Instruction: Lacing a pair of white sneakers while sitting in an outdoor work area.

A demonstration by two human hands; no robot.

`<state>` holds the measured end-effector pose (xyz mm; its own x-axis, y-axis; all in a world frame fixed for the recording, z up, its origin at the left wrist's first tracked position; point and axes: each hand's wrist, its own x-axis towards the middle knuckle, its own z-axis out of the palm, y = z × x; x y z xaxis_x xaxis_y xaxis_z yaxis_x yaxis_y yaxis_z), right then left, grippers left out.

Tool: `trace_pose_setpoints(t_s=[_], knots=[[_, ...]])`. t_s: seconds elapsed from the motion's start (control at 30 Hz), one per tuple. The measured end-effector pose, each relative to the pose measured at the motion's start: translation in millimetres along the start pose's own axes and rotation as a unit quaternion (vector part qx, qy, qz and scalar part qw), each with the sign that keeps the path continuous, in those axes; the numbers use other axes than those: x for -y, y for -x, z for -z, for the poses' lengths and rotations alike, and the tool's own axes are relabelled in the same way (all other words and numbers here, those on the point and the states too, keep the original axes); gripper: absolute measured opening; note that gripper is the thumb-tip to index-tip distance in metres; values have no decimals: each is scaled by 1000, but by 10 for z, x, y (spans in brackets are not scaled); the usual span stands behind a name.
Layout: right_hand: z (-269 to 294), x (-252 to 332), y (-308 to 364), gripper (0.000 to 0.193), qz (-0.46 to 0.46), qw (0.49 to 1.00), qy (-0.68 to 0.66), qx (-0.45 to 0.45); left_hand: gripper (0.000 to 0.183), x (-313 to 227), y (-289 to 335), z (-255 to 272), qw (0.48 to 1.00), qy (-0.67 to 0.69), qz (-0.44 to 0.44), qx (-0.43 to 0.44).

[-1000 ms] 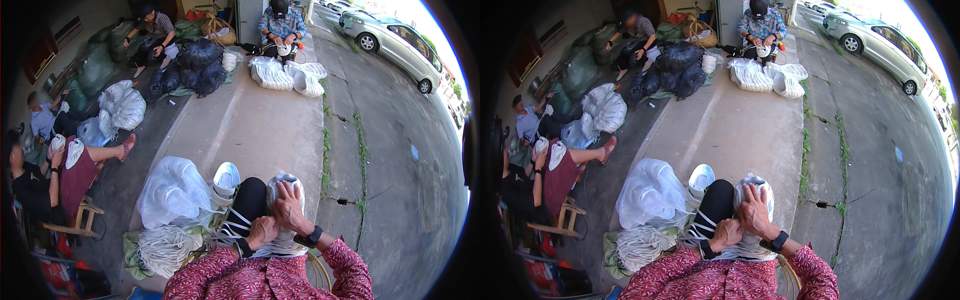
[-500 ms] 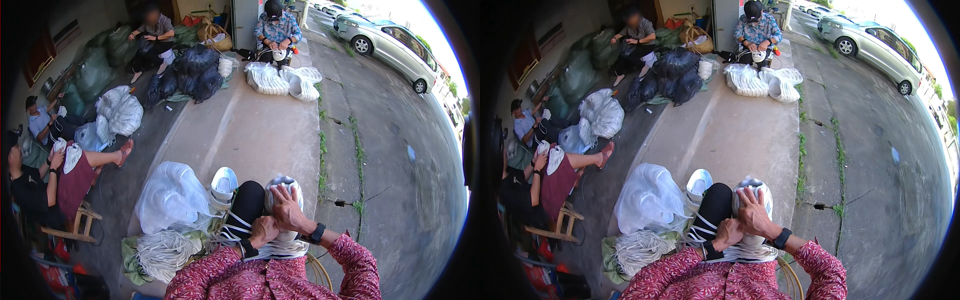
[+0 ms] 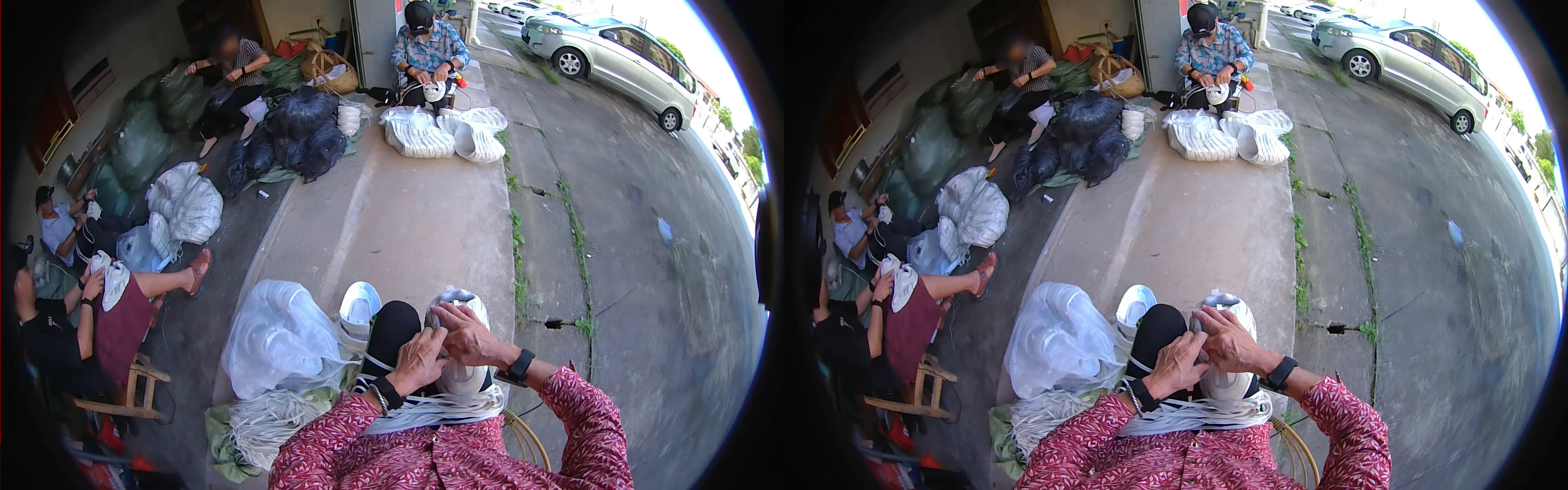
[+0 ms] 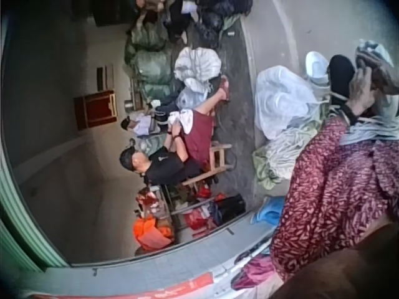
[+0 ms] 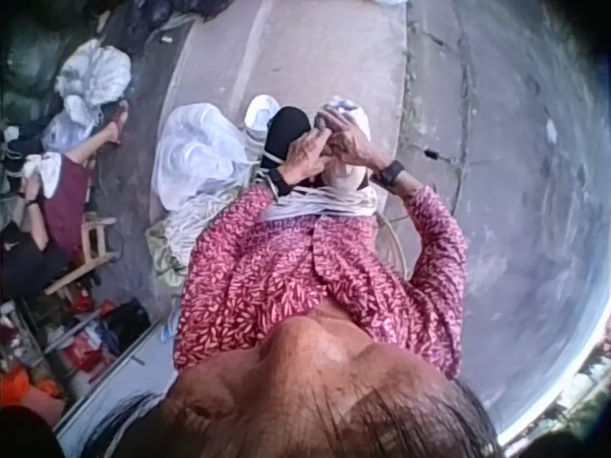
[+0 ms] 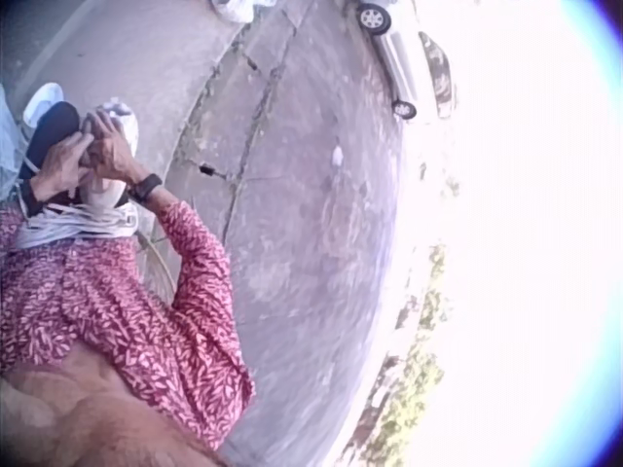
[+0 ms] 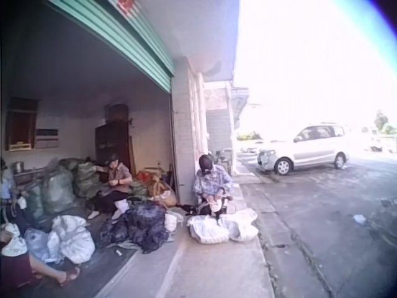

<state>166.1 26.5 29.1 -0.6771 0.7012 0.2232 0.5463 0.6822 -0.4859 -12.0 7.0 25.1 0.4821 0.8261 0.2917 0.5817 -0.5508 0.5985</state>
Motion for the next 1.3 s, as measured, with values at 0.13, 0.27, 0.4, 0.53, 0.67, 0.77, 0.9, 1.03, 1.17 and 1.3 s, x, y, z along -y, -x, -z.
trace_pose_setpoints(t_s=[0.13,0.27,0.4,0.53,0.67,0.77,0.9,1.03,1.17,1.3], knots=[[83,-11,50,15,13,1000,11,20,45,69,-229,77,970,-60,55,230],[143,19,105,16,-1,998,46,38,38,91,-320,73,960,-78,27,269],[176,41,159,18,-28,997,66,36,37,98,-301,110,969,-37,-10,243],[198,43,198,15,-38,995,90,-6,37,124,-376,191,972,-6,-32,234],[189,54,198,14,-74,989,129,-13,36,181,-538,265,970,-3,-38,238],[149,57,162,20,-75,988,135,-27,36,246,-620,289,966,19,-33,257],[61,49,119,18,-73,988,137,-13,36,282,-546,252,963,2,-38,268],[-10,23,98,15,-56,989,129,-48,35,260,-392,215,965,-53,-75,244],[-10,2,104,13,-58,995,77,-31,31,226,-302,197,967,-51,-111,223],[6,19,103,12,-48,997,47,-29,28,186,-199,155,969,-32,-81,232]])
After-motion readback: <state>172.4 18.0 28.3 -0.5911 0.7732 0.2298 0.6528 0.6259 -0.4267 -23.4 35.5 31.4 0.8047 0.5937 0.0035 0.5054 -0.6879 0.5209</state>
